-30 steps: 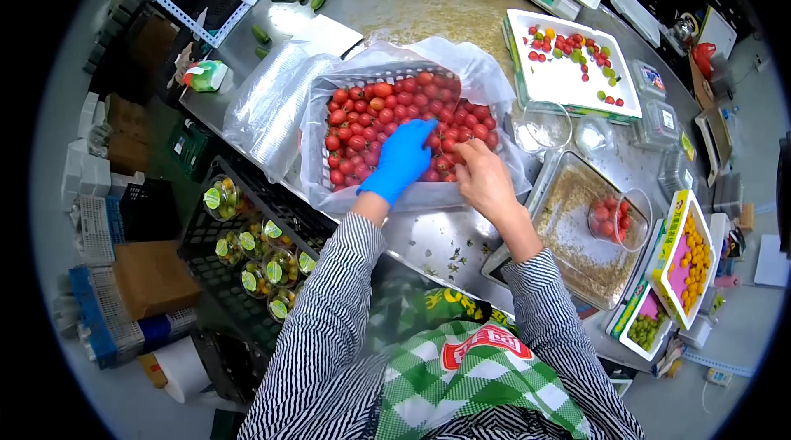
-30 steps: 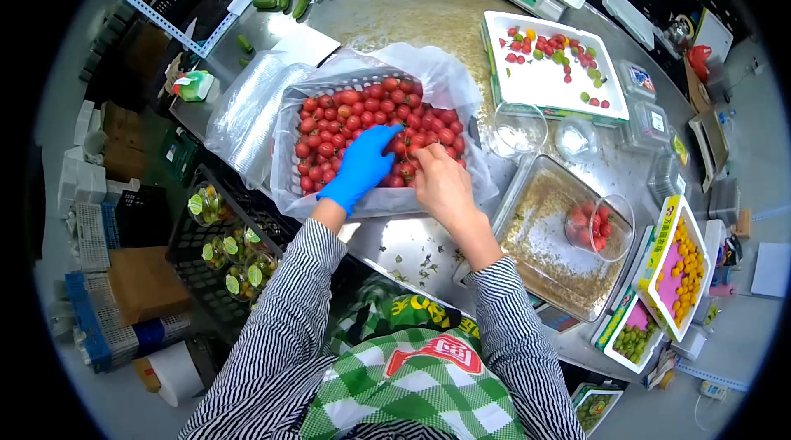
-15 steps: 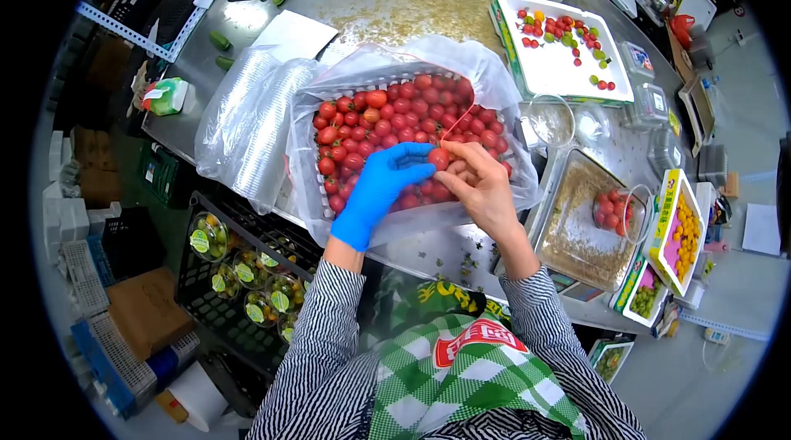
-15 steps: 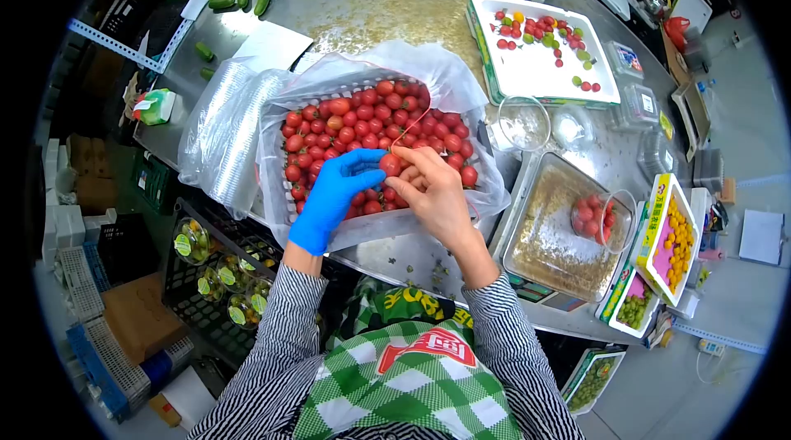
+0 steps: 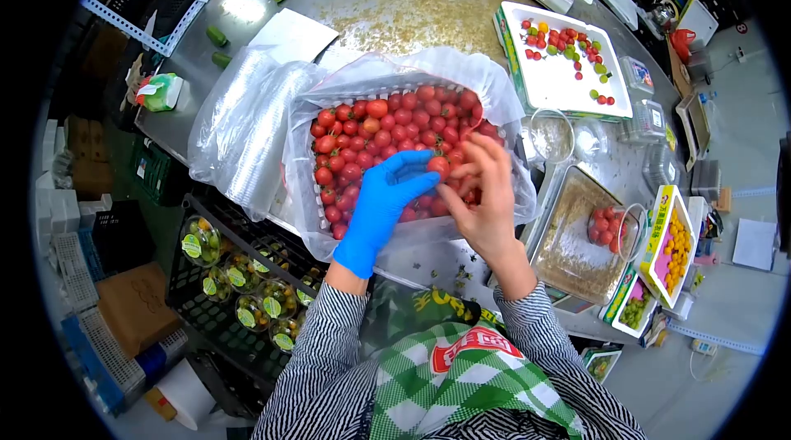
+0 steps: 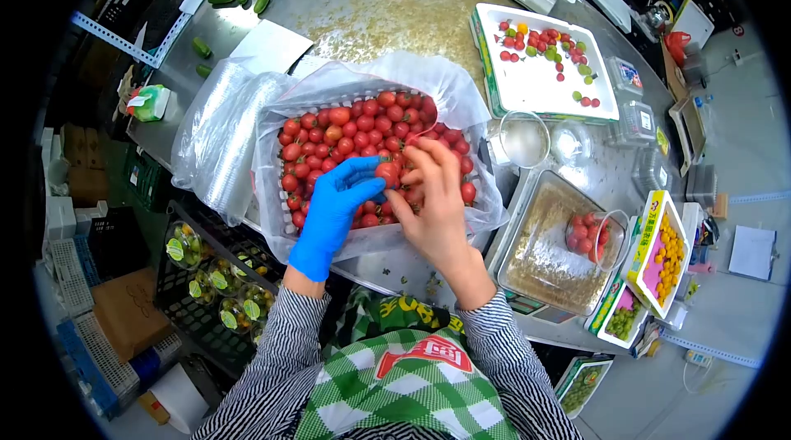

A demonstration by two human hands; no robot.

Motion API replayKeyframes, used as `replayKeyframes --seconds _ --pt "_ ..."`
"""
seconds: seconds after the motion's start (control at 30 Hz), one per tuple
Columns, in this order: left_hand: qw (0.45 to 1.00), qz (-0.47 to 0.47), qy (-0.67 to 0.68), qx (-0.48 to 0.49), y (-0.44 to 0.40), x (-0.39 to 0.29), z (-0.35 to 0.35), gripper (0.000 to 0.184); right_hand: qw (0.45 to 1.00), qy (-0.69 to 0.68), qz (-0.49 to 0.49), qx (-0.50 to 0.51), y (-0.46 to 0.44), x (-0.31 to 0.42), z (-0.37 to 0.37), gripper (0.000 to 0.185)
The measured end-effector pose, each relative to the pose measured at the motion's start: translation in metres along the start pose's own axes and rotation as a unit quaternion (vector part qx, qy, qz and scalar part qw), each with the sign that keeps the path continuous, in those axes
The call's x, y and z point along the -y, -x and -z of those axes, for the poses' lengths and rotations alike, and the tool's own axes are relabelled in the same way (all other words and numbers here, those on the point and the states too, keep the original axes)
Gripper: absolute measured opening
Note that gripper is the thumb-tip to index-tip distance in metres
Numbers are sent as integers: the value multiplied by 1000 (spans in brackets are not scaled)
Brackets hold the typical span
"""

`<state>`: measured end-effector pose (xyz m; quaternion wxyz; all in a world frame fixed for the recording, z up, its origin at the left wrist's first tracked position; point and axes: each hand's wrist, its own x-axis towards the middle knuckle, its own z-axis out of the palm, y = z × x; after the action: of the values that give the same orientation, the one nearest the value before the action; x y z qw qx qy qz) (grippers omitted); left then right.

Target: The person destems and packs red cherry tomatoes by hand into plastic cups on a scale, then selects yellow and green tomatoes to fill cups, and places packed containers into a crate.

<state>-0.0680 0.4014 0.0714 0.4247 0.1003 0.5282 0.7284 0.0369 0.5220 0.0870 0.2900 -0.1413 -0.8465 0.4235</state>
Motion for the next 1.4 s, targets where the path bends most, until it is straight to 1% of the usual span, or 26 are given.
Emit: replayKeyframes --seconds 0.03,0.07,0.13,0.17,0.2,0.27,0.3,0.4,0.67,0.73,0.77,0.8,0.83,0.87,0.9,0.93,1.0,1.03,1.07,1.1,1.13,1.2,1.27,1.3,1.33,1.4 --pt "1000 -6 -6 -9 -1 0 -2 32 999 11 -28 -23 -2 7 5 69" --pt "1000 5 5 -9 -1 0 -2 33 998 32 -26 -44 -2 7 11 66" --pt "999 30 27 -6 -1 -1 -3 34 997 74 13 28 -6 6 22 59" --pt "999 48 -6 -24 0 -4 -8 32 998 2 -1 66 -8 11 23 52" --pt "999 44 -3 -20 0 -2 -10 31 995 -23 1 100 -6 4 21 47" --pt "999 33 4 -11 -2 -1 -13 30 995 -45 -43 82 -7 3 22 43" --pt "998 51 38 -16 -4 0 -14 28 991 -89 -69 77 -8 1 22 42" --pt "997 51 59 -10 -4 -1 -14 28 969 -198 -132 64 -7 -3 22 40" --pt "998 56 -1 -12 -14 -5 -12 26 906 -352 -231 44 -14 -15 29 37" --pt "998 36 -28 -32 -17 -5 -1 25 887 -364 -285 -5 -23 -28 39 34" --pt "996 19 -62 -62 -21 -1 7 25 901 -320 -290 -31 -31 -38 51 33" --pt "991 3 -97 -91 -23 2 15 25 908 -302 -275 -92 -44 -48 59 31" --pt "988 -5 -108 -108 -23 0 22 23 912 -286 -245 -165 -55 -66 68 39" --pt "985 -4 -118 -124 -24 -1 26 22 893 -307 -221 -243 -67 -77 76 50" --pt "982 -13 -126 -141 -26 3 32 22 906 -223 -225 -280 -77 -86 85 59" --pt "978 -23 -135 -158 -30 10 37 22 904 -184 -226 -313 -85 -94 84 60" --pt "936 -136 -263 -189 -39 23 42 23 939 -130 -174 -268 -87 -91 77 51" --pt "904 -186 -326 -203 -41 22 38 23 956 -127 -181 -194 -83 -82 67 45" --pt "890 -157 -376 -204 -40 16 33 28 967 -123 -188 -119 -76 -73 54 38" --pt "847 -207 -443 -208 -46 15 30 30 992 -47 -114 -33 -71 -66 38 34" --pt "797 -257 -505 -209 -52 14 27 33 998 30 -36 52 -68 -61 20 30" --pt "755 -225 -576 -219 -65 16 25 51 994 39 26 99 -68 -57 -17 35" --pt "710 -203 -643 -206 -73 9 19 56 982 139 7 124 -72 -63 -39 38" --pt "703 -165 -662 -200 -72 7 14 59 972 190 -1 135 -74 -66 -45 39" --pt "698 -189 -665 -187 -73 16 17 58 970 201 3 137 -74 -67 -47 40" --pt "668 -199 -692 -187 -69 25 19 56 964 223 9 144 -70 -68 -49 42"
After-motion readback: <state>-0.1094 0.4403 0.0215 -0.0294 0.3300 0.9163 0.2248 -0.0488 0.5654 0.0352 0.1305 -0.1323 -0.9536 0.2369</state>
